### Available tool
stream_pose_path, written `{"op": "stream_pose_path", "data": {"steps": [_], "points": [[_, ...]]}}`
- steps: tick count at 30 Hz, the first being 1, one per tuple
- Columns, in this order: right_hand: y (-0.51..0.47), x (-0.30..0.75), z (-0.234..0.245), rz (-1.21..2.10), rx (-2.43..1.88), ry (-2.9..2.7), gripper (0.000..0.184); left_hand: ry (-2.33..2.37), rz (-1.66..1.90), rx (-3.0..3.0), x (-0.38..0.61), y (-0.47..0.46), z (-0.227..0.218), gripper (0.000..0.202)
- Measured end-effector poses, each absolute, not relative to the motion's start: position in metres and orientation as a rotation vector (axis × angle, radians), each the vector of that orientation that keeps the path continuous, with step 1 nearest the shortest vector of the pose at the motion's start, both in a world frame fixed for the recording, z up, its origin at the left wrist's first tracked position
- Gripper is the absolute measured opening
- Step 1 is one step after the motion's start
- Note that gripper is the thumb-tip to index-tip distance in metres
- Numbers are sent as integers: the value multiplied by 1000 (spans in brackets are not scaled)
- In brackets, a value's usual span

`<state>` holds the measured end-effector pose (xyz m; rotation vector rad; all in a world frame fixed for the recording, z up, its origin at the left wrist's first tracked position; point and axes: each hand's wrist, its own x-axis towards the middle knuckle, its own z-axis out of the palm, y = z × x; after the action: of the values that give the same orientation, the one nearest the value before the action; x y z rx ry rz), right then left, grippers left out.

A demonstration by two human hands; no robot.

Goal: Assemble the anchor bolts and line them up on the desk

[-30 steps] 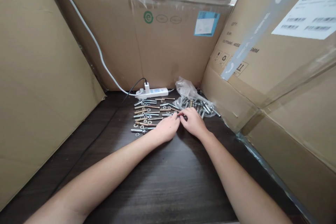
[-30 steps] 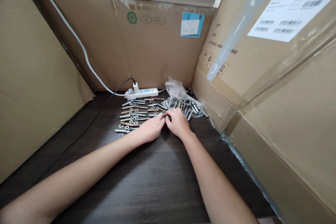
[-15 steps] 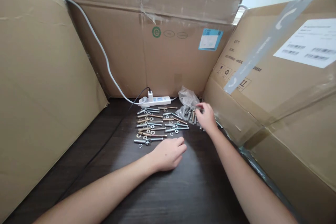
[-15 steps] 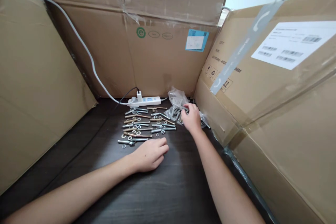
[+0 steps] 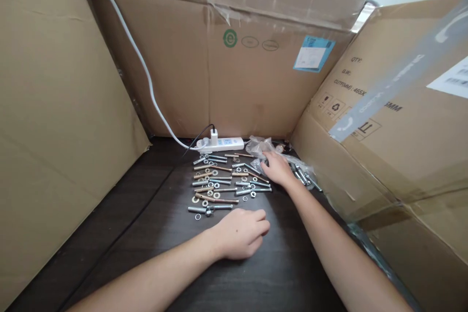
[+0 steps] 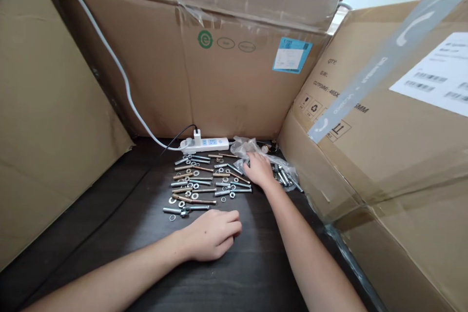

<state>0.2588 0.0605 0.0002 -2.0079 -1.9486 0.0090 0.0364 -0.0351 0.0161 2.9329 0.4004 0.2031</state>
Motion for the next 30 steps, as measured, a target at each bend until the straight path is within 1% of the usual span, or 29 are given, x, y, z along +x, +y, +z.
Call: {"op": "stream_pose_path", "data": {"steps": [8,12,16,19,24,28,30], "points": [[45,256,1,-40,-1980,-1993,47,413,184,2908,37,-34,16,4],[29,257,2,-200,-1900,-1953,49,413,186,2910,37,-34,14,3],[26,271,13,-326,-1898,-1770,44,427,181,2904,38,-34,13,4],[39,283,19,-287,-1943,-1710,46,426,169,2900,38,-34,13,4],[55,280,5,-38,-1973,-1976,44,415,189,2905,38,-34,14,3],[48,273,-9,-65,-1934,-2063,48,406,191,2898,39,-33,11,3],[45,274,-11,-72,-1917,-2064,48,404,187,2888,39,-33,9,2]]}}
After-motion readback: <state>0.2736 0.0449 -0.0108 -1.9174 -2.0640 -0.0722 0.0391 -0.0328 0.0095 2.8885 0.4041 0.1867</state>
